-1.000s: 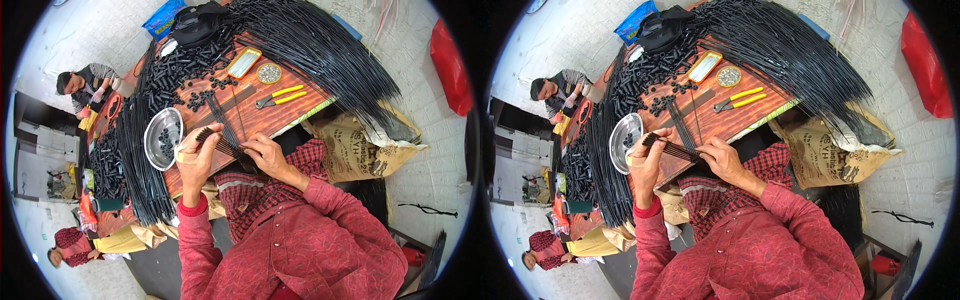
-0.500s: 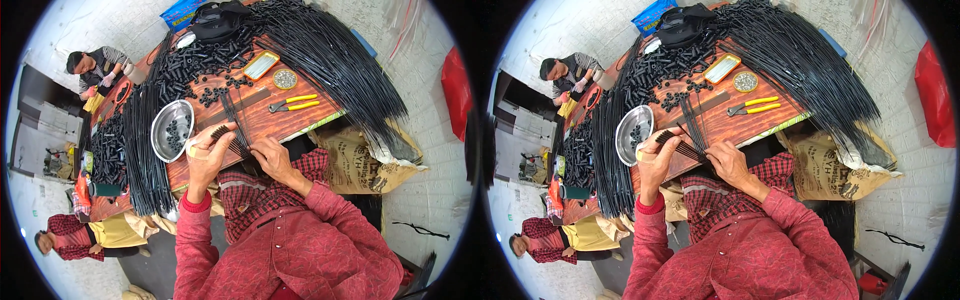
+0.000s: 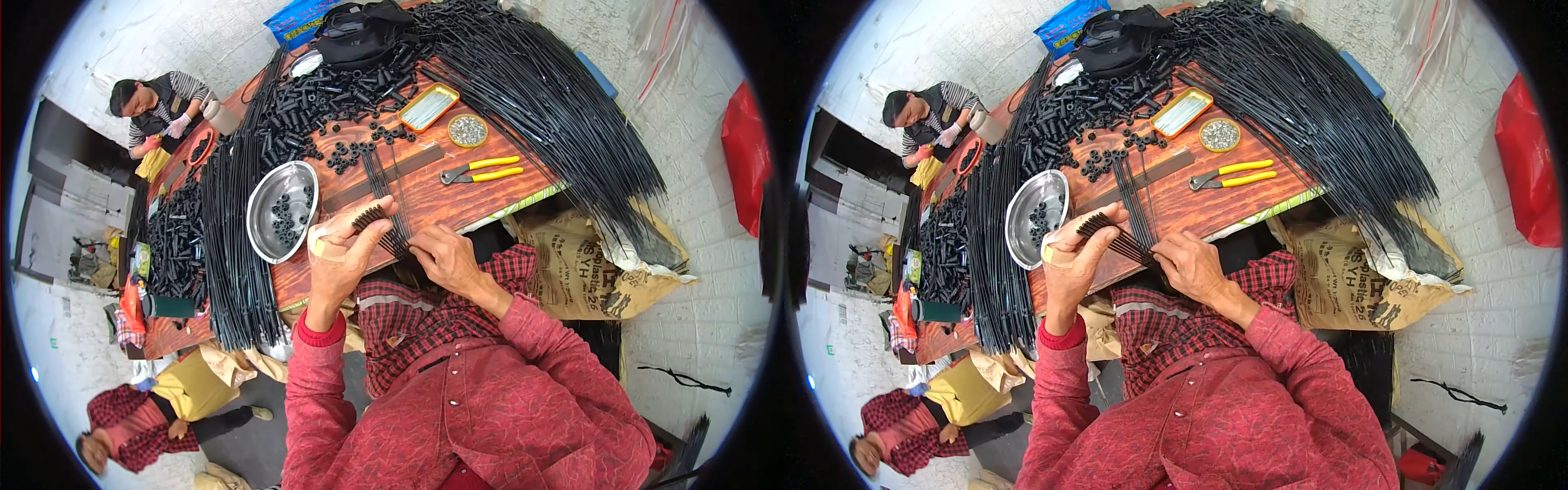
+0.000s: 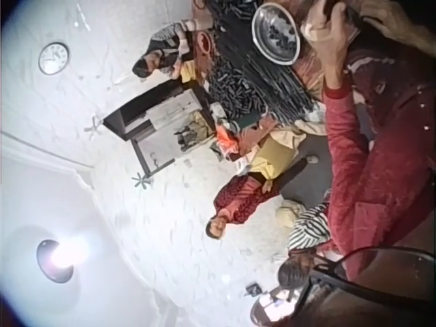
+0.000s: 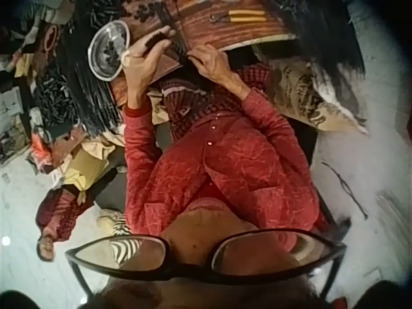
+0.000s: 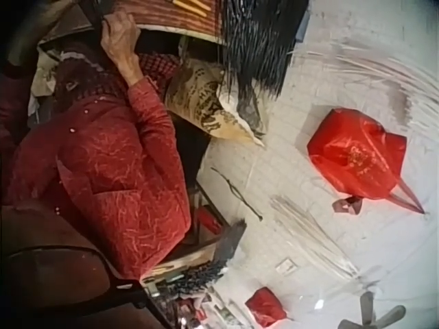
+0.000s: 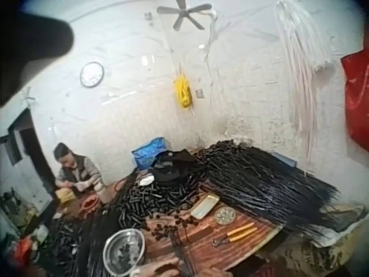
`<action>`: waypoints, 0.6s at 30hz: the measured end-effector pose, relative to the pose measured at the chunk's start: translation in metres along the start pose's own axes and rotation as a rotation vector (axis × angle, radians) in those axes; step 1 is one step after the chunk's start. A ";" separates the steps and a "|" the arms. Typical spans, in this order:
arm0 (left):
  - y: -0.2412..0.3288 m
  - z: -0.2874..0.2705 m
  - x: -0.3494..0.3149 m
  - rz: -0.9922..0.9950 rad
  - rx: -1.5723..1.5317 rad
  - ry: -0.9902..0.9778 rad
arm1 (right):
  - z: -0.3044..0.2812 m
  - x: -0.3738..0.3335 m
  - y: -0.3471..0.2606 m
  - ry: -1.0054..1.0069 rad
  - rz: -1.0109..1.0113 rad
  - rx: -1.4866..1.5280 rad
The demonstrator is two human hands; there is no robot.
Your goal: Assembling and processing black plastic or rubber strips using pliers at a workbench.
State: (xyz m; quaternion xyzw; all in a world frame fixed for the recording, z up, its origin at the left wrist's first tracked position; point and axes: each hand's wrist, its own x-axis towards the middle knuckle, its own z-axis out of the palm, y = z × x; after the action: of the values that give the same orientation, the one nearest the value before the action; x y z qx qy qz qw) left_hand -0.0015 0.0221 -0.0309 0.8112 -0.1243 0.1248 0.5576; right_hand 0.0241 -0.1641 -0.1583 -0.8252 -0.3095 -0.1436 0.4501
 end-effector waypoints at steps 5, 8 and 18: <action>0.001 0.006 0.000 -0.020 0.006 0.033 | 0.002 -0.002 0.006 0.031 -0.008 0.005; 0.001 0.007 0.000 -0.011 0.047 0.074 | 0.002 -0.004 0.001 0.020 0.029 0.023; -0.002 0.010 -0.005 -0.065 0.062 0.086 | 0.007 0.003 -0.008 0.108 0.025 0.183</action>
State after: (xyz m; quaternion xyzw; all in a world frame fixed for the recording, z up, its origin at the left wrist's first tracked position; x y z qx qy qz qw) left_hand -0.0050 0.0143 -0.0382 0.8255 -0.0699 0.1454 0.5409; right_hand 0.0208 -0.1538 -0.1554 -0.7756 -0.2864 -0.1533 0.5413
